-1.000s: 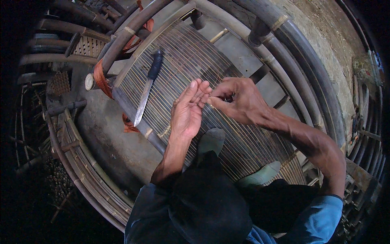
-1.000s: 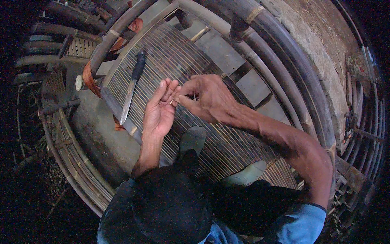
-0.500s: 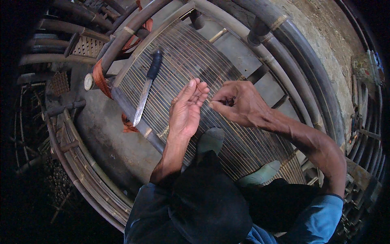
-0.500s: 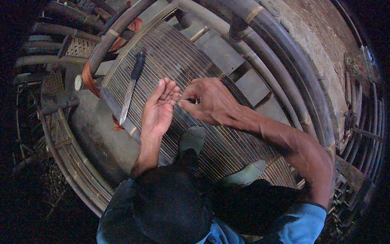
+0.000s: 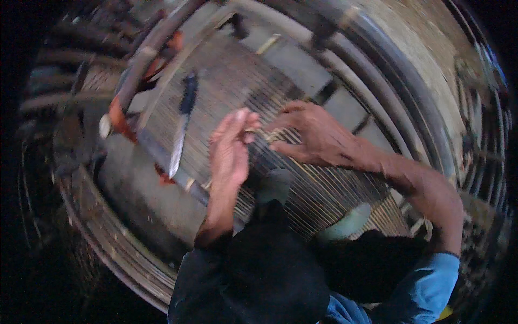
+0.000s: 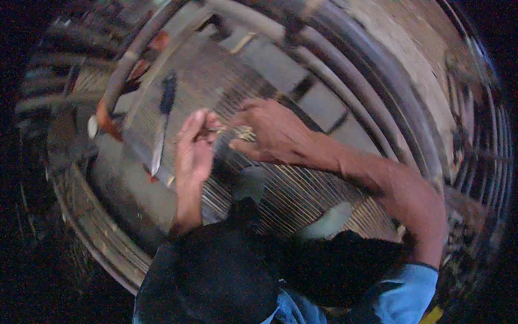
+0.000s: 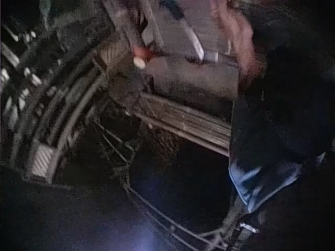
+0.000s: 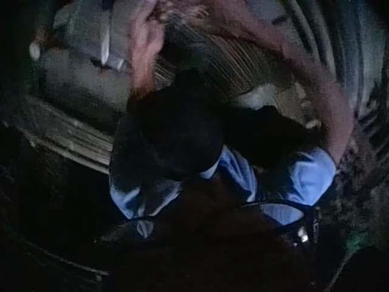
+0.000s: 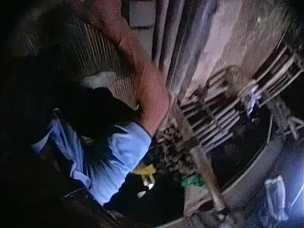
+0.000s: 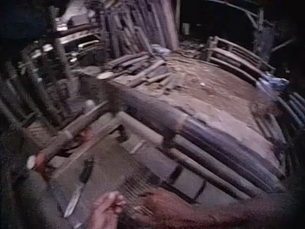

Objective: The person weaves thin bamboo strips together to form a mat, using a knife to trim a darker strip and manually threading it through the existing structure while standing over the work surface.

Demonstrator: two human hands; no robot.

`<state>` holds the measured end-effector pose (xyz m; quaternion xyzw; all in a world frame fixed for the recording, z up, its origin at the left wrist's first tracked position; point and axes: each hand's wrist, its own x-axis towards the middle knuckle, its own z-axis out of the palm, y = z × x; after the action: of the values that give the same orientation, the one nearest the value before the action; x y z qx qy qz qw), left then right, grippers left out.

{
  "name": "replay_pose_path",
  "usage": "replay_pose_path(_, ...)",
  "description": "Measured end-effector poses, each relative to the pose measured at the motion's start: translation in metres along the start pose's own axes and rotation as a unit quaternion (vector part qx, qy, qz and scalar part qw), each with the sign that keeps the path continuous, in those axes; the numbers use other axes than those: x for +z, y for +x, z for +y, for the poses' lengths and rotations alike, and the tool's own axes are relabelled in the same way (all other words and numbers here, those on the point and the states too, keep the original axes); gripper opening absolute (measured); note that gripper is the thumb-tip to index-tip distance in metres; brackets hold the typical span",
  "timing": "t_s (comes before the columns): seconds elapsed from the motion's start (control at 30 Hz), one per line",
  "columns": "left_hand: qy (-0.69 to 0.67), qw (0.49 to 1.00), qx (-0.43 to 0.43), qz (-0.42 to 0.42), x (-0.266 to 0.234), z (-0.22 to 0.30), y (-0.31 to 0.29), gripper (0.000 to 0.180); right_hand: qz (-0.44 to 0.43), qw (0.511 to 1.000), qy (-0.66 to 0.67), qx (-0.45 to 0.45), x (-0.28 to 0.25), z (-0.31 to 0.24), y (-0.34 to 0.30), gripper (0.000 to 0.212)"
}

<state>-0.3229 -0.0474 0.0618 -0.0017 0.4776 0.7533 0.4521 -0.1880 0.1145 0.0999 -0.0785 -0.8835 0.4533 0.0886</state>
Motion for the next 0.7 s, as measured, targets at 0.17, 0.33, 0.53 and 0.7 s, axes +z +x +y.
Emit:
replay_pose_path(0.17, 0.162, 0.981, 0.026, -0.106, 0.052, 0.007, 0.034, 0.018, 0.006, 0.965, -0.249, 0.079, -0.090, 0.007, -0.038, 0.037)
replay_pose_path(0.33, 0.189, 0.936, -0.010, -0.297, 0.148, -0.029, 0.056, 0.019, 0.129, 0.925, -0.303, 0.189, -0.192, -0.052, -0.162, 0.017)
replay_pose_path(0.53, 0.305, 0.873, -0.067, -0.374, 0.214, -0.030, 0.066, 0.022, 0.111, 0.833, -0.295, 0.455, -0.206, -0.078, -0.327, 0.021)
replay_pose_path(0.7, 0.429, 0.841, -0.007, -0.328, 0.202, -0.032, 0.073, 0.024, 0.207, 0.713, -0.268, 0.614, -0.142, -0.046, -0.510, 0.028)
